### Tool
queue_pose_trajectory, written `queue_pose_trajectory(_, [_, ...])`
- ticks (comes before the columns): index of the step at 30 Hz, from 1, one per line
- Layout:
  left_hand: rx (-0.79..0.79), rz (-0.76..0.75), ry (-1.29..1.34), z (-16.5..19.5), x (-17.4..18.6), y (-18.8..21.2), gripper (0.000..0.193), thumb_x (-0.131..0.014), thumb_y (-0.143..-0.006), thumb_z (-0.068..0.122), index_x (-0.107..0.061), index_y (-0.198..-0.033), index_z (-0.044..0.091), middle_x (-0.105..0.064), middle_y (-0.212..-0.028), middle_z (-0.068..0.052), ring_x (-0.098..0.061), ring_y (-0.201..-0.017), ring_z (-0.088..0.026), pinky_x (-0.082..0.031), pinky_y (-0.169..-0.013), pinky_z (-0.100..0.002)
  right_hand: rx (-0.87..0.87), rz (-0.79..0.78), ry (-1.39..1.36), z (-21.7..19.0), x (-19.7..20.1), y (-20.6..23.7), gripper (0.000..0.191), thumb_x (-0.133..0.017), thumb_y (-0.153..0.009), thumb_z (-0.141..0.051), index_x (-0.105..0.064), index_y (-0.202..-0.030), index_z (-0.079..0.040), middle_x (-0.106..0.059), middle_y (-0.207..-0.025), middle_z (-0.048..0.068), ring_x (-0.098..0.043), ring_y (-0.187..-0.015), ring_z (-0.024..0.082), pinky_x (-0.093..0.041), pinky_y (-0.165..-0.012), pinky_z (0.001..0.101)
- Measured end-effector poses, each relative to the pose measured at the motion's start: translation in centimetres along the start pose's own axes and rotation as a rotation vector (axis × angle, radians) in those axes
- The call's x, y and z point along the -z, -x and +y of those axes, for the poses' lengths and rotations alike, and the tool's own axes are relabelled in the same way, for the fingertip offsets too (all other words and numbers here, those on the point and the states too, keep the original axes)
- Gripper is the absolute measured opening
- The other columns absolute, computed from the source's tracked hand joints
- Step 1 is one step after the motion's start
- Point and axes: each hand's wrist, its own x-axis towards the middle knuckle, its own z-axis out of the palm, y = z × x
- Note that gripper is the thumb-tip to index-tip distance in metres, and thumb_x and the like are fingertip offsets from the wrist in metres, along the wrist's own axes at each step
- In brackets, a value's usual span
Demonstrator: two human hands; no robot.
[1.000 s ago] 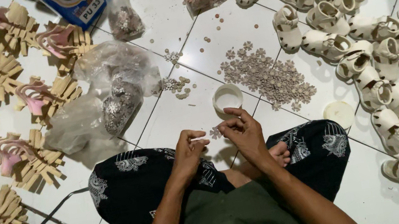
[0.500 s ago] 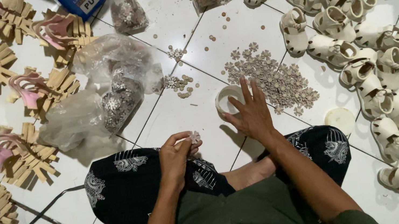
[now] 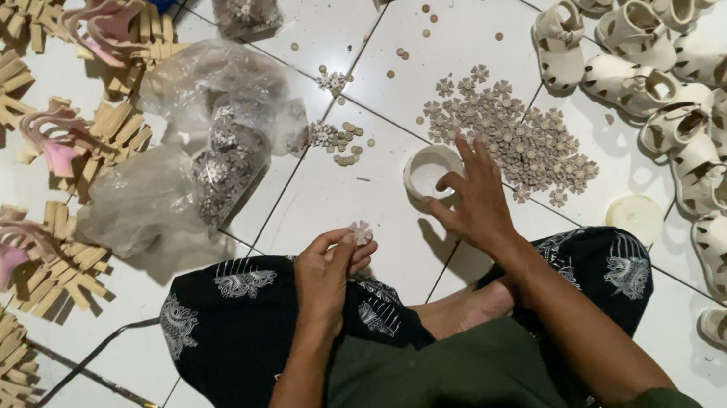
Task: The person sits on the floor and repeatedly picks up small flower-shaped pieces and round discs, dips them into a small container of liquid, and presses them together. They place the assembled units on the floor and continue the cycle with new pieces.
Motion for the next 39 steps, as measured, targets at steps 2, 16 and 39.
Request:
queue_pose_trajectory(2, [-0.010, -0.013, 0.009, 0.1, -0.3, -0.1, 0.025, -0.062, -0.100, 0.011, -0.064, -0.114, -0.009, -0.076, -0.103, -0.023, -0.078, -0.095, -0.029, -0.061, -0.081, -0.033, -0.043, -0.057, -0.093, -0.4, 0.6, 0.0, 0.037, -0.078, -0.087, -0.042, -0.076, -0.088, -0.005, -0.027, -0.165, 0.027, -0.013, -0.155, 0.050, -0.017, -0.122, 0.0661])
queue_pose_trajectory(16, [-0.169, -0.063, -0.023, 1.4, -3.6, 1.4, 0.026, -0.061, -0.100, 0.008, -0.065, -0.118, -0.009, -0.077, -0.104, -0.021, -0.078, -0.092, -0.025, -0.064, -0.085, -0.034, 0.256, 0.348, -0.396, -13.5, 7.2, 4.5, 0.036, -0.078, -0.087, -0.001, -0.072, -0.121, -0.008, -0.069, -0.115, 0.008, -0.069, -0.103, 0.024, -0.058, -0.084, 0.0347])
queue_pose_trajectory(39, [-0.307, -0.048, -0.216, 2.2, -4.3, 2.6, 0.025, -0.062, -0.102, 0.013, -0.071, -0.116, -0.006, -0.078, -0.101, -0.014, -0.075, -0.090, -0.014, -0.064, -0.081, -0.028, 0.398, 0.313, -0.329, -14.0, 7.6, 4.5, 0.044, -0.074, -0.084, 0.005, -0.069, -0.126, -0.004, -0.067, -0.114, 0.010, -0.066, -0.101, 0.027, -0.057, -0.081, 0.0367])
